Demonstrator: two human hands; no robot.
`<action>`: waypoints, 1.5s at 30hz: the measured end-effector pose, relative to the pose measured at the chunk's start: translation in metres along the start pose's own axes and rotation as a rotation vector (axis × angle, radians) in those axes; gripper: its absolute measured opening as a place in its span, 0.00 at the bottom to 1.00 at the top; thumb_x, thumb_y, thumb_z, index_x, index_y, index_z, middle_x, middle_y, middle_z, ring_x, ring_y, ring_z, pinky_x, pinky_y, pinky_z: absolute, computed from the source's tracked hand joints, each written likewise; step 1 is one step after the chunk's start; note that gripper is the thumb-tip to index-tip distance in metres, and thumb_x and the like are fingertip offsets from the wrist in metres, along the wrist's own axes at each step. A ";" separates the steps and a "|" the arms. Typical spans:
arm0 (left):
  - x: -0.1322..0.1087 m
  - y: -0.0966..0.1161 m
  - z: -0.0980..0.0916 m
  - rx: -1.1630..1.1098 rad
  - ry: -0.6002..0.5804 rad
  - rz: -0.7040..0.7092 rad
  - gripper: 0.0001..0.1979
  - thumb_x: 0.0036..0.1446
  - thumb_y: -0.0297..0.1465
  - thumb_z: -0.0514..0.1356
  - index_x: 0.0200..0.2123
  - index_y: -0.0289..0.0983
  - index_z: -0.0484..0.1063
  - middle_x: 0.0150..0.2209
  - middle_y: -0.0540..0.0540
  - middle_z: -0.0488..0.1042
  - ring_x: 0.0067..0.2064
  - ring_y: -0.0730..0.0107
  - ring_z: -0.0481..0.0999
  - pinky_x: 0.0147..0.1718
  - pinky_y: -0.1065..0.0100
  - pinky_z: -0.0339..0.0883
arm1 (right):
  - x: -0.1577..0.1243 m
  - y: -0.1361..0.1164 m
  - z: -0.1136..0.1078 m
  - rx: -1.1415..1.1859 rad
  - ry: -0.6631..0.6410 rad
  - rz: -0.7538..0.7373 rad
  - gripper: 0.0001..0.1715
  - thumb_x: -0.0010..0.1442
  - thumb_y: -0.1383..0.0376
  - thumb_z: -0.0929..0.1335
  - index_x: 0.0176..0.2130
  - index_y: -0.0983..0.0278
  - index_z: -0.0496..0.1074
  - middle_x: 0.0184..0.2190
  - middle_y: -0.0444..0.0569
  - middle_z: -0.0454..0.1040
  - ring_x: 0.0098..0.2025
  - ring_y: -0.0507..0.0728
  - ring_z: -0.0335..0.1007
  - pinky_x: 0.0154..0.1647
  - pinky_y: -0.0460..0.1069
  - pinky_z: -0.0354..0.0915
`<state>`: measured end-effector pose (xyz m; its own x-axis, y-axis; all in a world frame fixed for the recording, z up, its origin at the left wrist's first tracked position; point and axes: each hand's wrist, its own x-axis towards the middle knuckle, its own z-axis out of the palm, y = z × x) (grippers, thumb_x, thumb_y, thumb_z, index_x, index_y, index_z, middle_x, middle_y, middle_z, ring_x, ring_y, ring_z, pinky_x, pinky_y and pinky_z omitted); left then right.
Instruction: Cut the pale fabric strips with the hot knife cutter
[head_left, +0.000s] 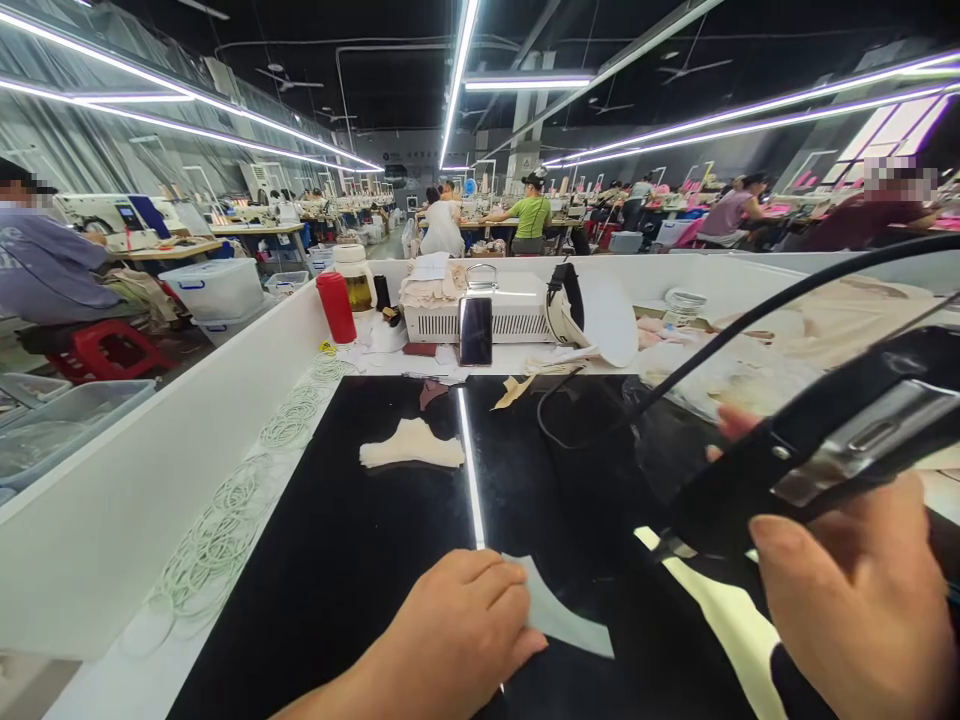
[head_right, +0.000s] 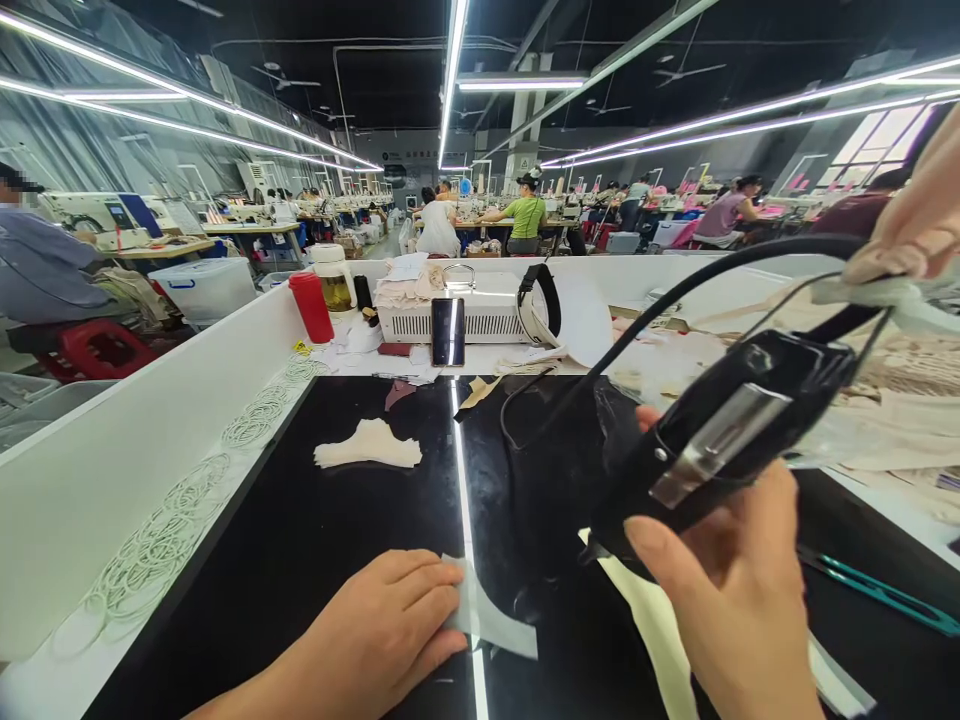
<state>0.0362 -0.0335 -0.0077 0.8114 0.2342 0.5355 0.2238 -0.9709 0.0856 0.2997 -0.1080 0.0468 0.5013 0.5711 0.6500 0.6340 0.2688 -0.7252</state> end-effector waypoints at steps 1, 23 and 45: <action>-0.001 0.000 0.001 0.004 0.001 0.001 0.14 0.76 0.37 0.53 0.46 0.34 0.72 0.44 0.48 0.82 0.47 0.68 0.81 0.48 0.66 0.77 | 0.004 -0.005 0.004 0.098 0.007 0.056 0.28 0.65 0.50 0.71 0.62 0.47 0.68 0.53 0.55 0.79 0.50 0.70 0.81 0.45 0.65 0.76; -0.004 -0.004 0.010 0.049 0.020 0.045 0.16 0.77 0.37 0.50 0.42 0.34 0.73 0.46 0.45 0.82 0.46 0.64 0.82 0.41 0.63 0.79 | -0.027 -0.041 0.097 0.649 -0.122 0.141 0.24 0.64 0.52 0.73 0.55 0.53 0.67 0.33 0.42 0.77 0.30 0.54 0.74 0.32 0.51 0.73; -0.003 -0.003 0.007 0.033 0.018 0.031 0.17 0.77 0.37 0.49 0.42 0.34 0.72 0.46 0.46 0.82 0.46 0.64 0.82 0.42 0.63 0.78 | -0.025 -0.040 0.100 0.646 -0.082 0.189 0.19 0.64 0.58 0.74 0.52 0.53 0.67 0.34 0.40 0.77 0.31 0.53 0.74 0.33 0.48 0.72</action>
<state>0.0369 -0.0305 -0.0154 0.8085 0.2024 0.5525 0.2161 -0.9755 0.0411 0.2028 -0.0560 0.0366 0.5065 0.7042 0.4975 0.0480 0.5531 -0.8318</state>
